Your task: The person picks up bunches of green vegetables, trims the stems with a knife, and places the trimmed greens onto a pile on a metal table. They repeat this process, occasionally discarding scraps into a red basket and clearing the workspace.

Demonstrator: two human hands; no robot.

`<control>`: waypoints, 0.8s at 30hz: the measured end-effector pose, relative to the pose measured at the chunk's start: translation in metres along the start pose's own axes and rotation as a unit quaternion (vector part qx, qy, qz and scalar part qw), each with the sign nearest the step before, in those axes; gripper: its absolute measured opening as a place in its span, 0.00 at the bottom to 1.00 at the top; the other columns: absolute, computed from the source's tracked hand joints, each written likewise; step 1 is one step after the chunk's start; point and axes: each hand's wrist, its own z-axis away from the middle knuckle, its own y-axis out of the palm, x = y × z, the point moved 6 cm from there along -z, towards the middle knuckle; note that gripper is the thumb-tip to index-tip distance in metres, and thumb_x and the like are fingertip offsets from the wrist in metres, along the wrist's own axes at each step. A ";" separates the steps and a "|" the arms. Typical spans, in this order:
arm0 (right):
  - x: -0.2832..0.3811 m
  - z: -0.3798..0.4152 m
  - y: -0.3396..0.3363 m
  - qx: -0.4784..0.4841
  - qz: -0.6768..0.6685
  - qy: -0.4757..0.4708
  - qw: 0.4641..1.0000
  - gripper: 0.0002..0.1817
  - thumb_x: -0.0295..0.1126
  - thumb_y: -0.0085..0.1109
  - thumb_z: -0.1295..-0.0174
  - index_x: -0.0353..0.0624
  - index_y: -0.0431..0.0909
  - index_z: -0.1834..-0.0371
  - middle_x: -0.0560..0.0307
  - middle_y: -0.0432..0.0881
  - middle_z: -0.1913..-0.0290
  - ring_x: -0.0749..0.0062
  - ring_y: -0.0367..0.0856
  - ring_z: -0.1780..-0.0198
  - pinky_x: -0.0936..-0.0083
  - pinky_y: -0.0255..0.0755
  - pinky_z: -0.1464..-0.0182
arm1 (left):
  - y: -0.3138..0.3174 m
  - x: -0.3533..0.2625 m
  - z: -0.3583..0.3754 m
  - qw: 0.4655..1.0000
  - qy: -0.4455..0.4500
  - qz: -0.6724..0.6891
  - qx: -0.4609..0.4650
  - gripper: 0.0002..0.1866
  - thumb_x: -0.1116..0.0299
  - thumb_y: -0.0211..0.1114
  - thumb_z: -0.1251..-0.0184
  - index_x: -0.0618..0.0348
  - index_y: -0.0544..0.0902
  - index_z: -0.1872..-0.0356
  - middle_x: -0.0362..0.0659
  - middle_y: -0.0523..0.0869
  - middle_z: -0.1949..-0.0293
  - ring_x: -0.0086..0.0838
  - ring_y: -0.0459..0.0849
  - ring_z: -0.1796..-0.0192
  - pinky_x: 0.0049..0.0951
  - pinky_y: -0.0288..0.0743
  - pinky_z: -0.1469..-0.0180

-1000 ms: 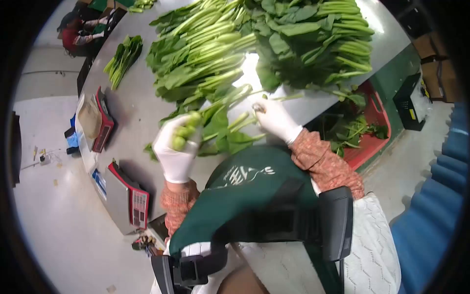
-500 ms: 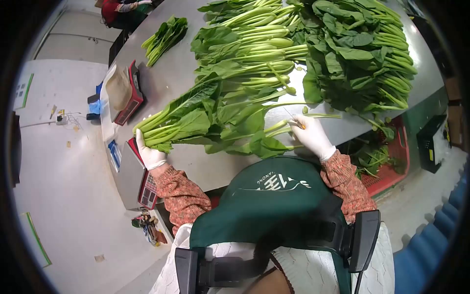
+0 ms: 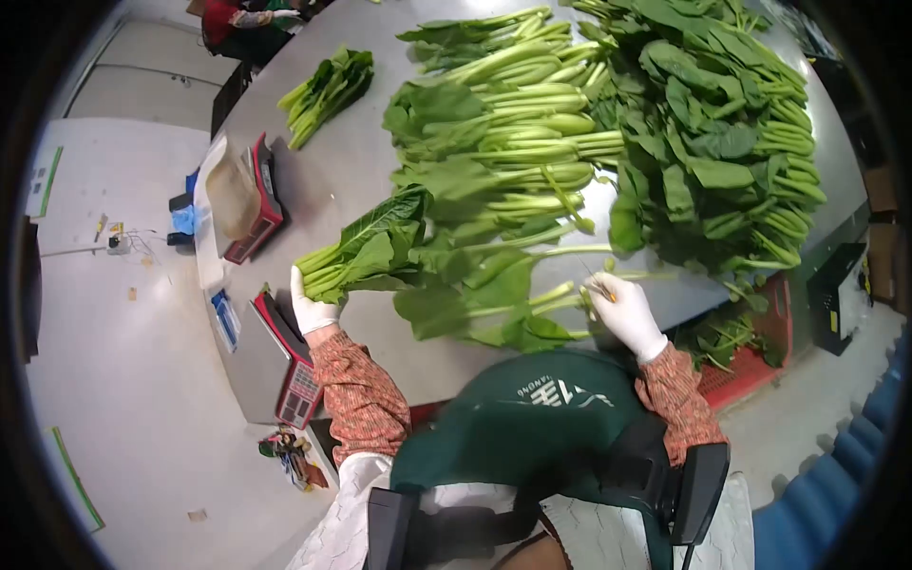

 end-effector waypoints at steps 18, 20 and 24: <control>0.055 -0.078 -0.041 -0.153 0.041 -0.035 0.987 0.15 0.25 0.55 0.36 0.35 0.82 0.48 0.57 0.86 0.66 0.80 0.82 0.65 0.78 0.77 0.58 | 0.156 0.051 -0.105 0.915 0.168 -0.309 0.200 0.22 0.68 0.63 0.28 0.71 0.73 0.39 0.53 0.81 0.43 0.38 0.82 0.42 0.40 0.73 0.37; 0.058 -0.107 -0.046 -0.174 0.123 -0.062 0.975 0.14 0.27 0.57 0.40 0.40 0.83 0.52 0.52 0.85 0.65 0.77 0.83 0.65 0.77 0.77 0.59 | 0.147 0.087 -0.045 0.865 0.219 -0.376 0.252 0.12 0.74 0.62 0.28 0.70 0.79 0.48 0.49 0.86 0.56 0.29 0.86 0.58 0.26 0.81 0.51; 0.061 -0.125 -0.023 -0.178 0.266 -0.117 0.940 0.10 0.29 0.59 0.40 0.43 0.82 0.56 0.52 0.83 0.62 0.60 0.84 0.60 0.68 0.78 0.56 | 0.108 0.158 0.021 0.744 0.210 -0.524 0.358 0.06 0.77 0.65 0.32 0.65 0.85 0.56 0.43 0.88 0.60 0.26 0.86 0.56 0.28 0.80 0.50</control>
